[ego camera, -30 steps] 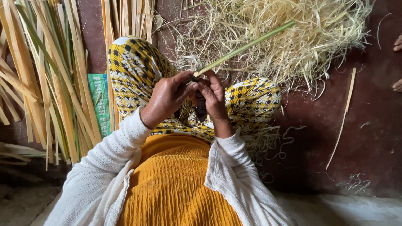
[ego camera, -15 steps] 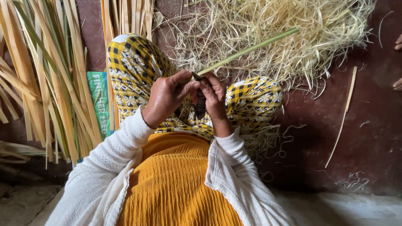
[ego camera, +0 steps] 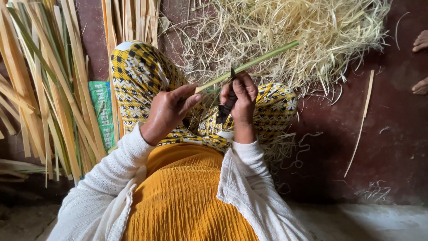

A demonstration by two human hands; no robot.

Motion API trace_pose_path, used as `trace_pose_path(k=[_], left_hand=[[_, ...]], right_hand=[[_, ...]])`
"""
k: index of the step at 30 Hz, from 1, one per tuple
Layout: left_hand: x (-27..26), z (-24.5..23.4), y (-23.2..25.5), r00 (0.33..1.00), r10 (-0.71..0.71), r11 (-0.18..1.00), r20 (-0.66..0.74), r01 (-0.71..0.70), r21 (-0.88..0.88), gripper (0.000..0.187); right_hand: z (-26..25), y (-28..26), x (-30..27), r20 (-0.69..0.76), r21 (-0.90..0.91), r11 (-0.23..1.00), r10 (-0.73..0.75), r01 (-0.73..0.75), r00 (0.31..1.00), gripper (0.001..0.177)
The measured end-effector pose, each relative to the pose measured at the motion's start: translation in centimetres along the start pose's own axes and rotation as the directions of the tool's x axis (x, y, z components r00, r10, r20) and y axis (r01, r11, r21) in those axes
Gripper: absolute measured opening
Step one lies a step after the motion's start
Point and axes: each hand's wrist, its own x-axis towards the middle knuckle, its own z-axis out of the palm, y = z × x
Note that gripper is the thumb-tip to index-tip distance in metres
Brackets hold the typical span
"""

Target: A person sits on the floor and uses a hand knife to shave thin strips from a piece of wood or bamboo.

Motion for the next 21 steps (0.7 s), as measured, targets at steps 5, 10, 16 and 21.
trace_pose_path(k=[5, 10, 16, 21], left_hand=[[-0.2, -0.4, -0.4, 1.000, 0.027, 0.999, 0.008, -0.027, -0.021, 0.035], [-0.9, -0.7, -1.1, 1.000, 0.016, 0.999, 0.020, -0.015, -0.046, 0.036], [-1.3, -1.7, -2.3, 0.996, -0.018, 0.997, 0.090, 0.024, -0.074, 0.039], [-1.8, -2.5, -1.7, 0.991, -0.057, 0.992, 0.121, 0.070, -0.109, 0.038]], right_hand=[[-2.0, 0.7, 0.8, 0.005, 0.041, 0.999, -0.018, 0.017, 1.000, 0.016], [-0.7, -1.8, 1.6, -0.027, 0.053, 0.998, -0.021, 0.023, 0.999, 0.013], [-3.2, -1.9, 2.4, -0.055, 0.069, 0.997, -0.020, 0.024, 0.998, 0.009], [-3.8, -3.6, 3.6, -0.036, 0.064, 0.997, -0.040, 0.042, 0.999, 0.009]])
